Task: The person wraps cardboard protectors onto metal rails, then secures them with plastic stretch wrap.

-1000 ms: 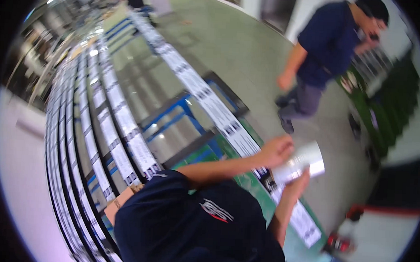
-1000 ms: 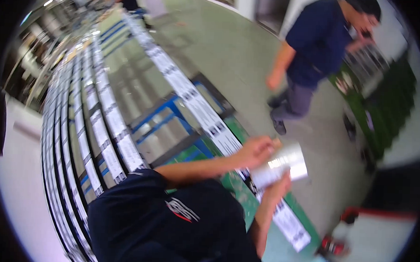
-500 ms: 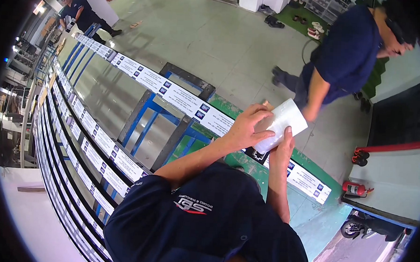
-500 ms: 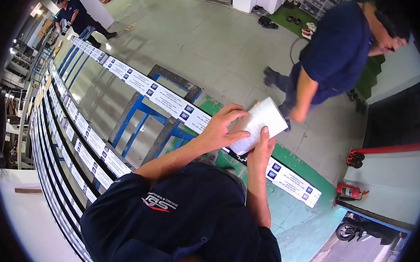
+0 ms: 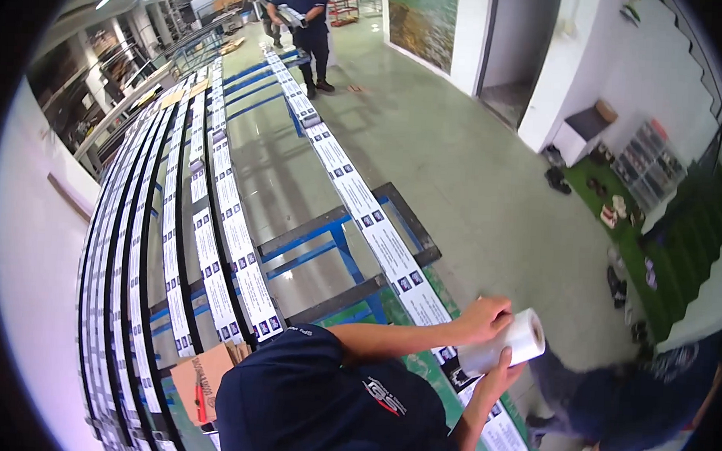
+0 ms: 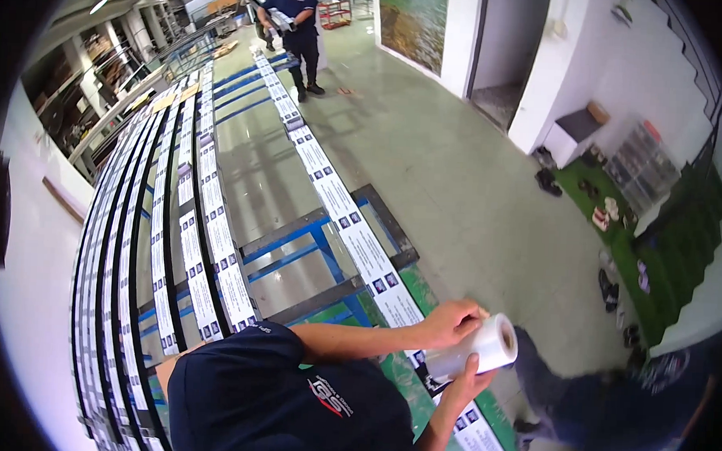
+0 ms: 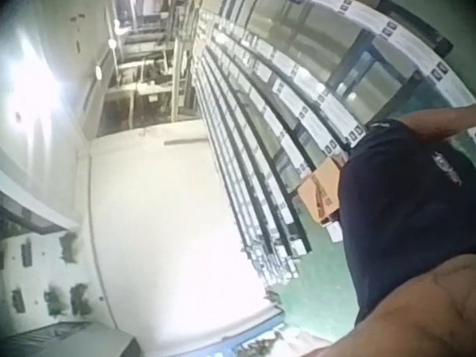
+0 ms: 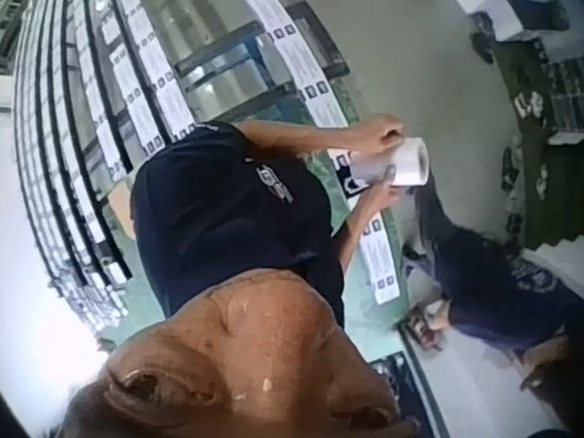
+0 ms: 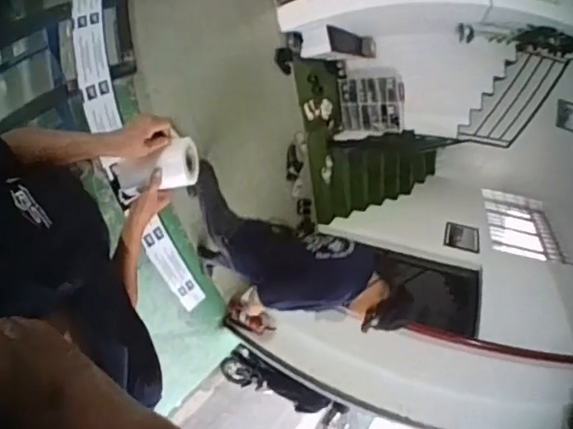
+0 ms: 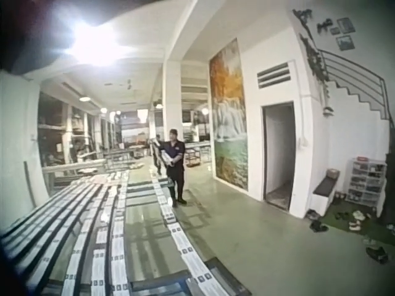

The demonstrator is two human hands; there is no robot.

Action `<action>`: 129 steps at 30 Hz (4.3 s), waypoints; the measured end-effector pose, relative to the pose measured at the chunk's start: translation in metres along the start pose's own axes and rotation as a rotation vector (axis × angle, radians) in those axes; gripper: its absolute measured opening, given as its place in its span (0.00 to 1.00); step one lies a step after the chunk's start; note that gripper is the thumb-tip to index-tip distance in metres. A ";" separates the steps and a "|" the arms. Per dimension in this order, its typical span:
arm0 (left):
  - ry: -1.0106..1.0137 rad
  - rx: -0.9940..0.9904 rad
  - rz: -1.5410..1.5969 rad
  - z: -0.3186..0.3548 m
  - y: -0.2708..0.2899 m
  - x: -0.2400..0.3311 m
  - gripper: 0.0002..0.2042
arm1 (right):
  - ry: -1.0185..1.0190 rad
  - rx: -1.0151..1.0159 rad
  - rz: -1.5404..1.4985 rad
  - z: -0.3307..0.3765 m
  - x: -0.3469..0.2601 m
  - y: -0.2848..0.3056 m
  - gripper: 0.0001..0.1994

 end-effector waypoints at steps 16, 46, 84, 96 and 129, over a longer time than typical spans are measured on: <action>0.745 -0.122 0.654 0.010 0.002 -0.036 0.10 | 0.086 -0.063 0.171 0.003 -0.014 -0.010 0.31; 0.767 -0.712 0.475 0.036 0.044 -0.013 0.16 | 0.104 -0.186 0.463 0.016 -0.035 -0.023 0.38; 0.802 -0.708 0.605 0.071 0.026 -0.031 0.08 | 0.128 -0.093 0.549 0.012 -0.032 -0.024 0.36; 0.776 -0.666 0.706 0.072 0.027 -0.044 0.07 | 0.124 -0.091 0.515 0.011 -0.034 -0.032 0.34; 0.797 -0.704 0.727 0.061 0.023 -0.049 0.08 | 0.099 -0.060 0.478 0.003 -0.024 -0.029 0.32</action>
Point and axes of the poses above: each hand's wrist, its own z-axis away from the middle knuckle, its own y-axis out of the back of the hand, x = y × z, the point moved 3 cm from there along -z, towards the middle knuckle, and after that the axes turned 4 degrees about -x, right-handed, at the moved point
